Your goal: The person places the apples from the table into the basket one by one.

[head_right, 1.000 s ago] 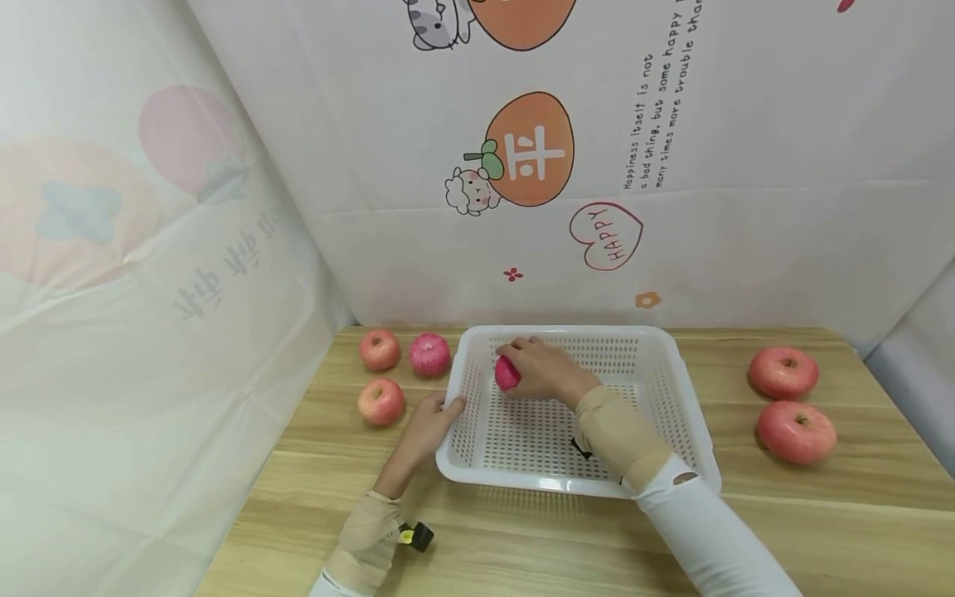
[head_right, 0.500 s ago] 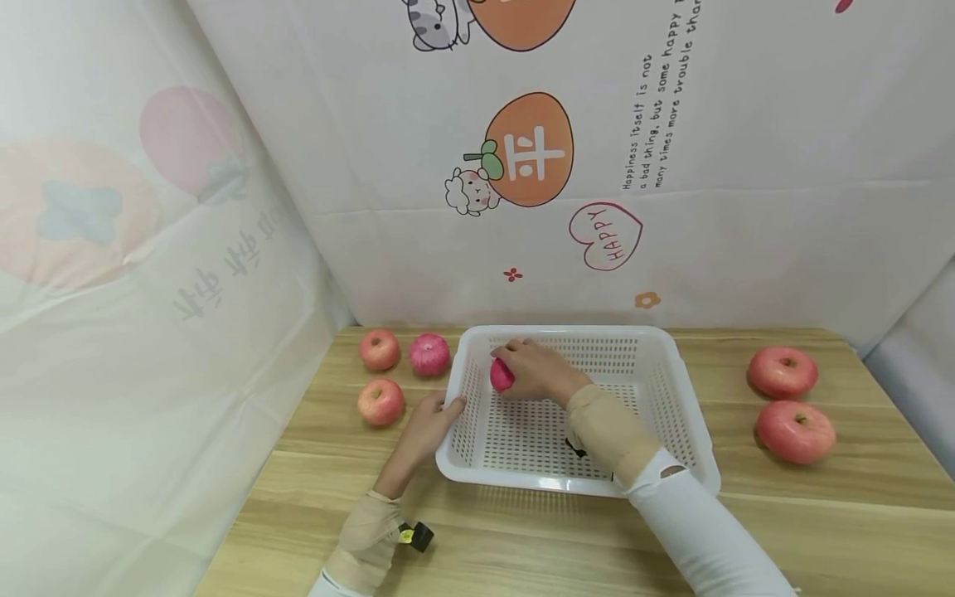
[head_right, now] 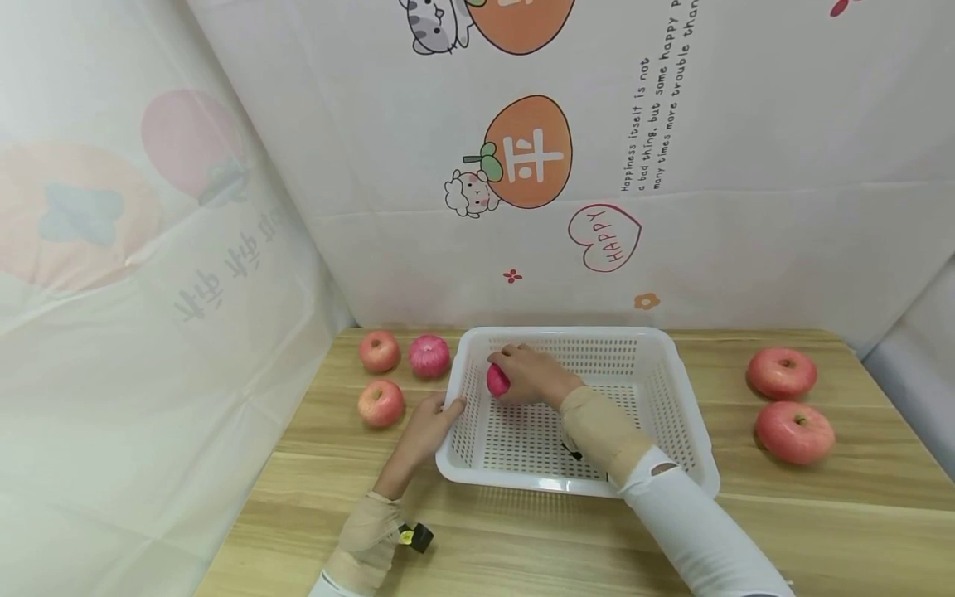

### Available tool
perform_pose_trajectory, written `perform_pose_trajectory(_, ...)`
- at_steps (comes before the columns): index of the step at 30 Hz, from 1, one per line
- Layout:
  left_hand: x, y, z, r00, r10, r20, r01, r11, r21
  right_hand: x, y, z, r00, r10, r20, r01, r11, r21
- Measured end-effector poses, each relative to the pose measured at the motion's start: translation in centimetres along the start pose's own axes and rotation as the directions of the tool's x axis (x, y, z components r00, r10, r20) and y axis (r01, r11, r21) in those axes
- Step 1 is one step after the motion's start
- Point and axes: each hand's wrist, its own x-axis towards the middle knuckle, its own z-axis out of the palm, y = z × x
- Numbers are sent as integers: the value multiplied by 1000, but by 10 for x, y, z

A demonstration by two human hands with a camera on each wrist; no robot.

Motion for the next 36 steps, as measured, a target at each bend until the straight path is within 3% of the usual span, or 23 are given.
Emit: perform_pose_trajectory(36,-2,2,3,999,3,-32,-2,1000,19,-2,-4,8,999,-43,-20,43,999,-5)
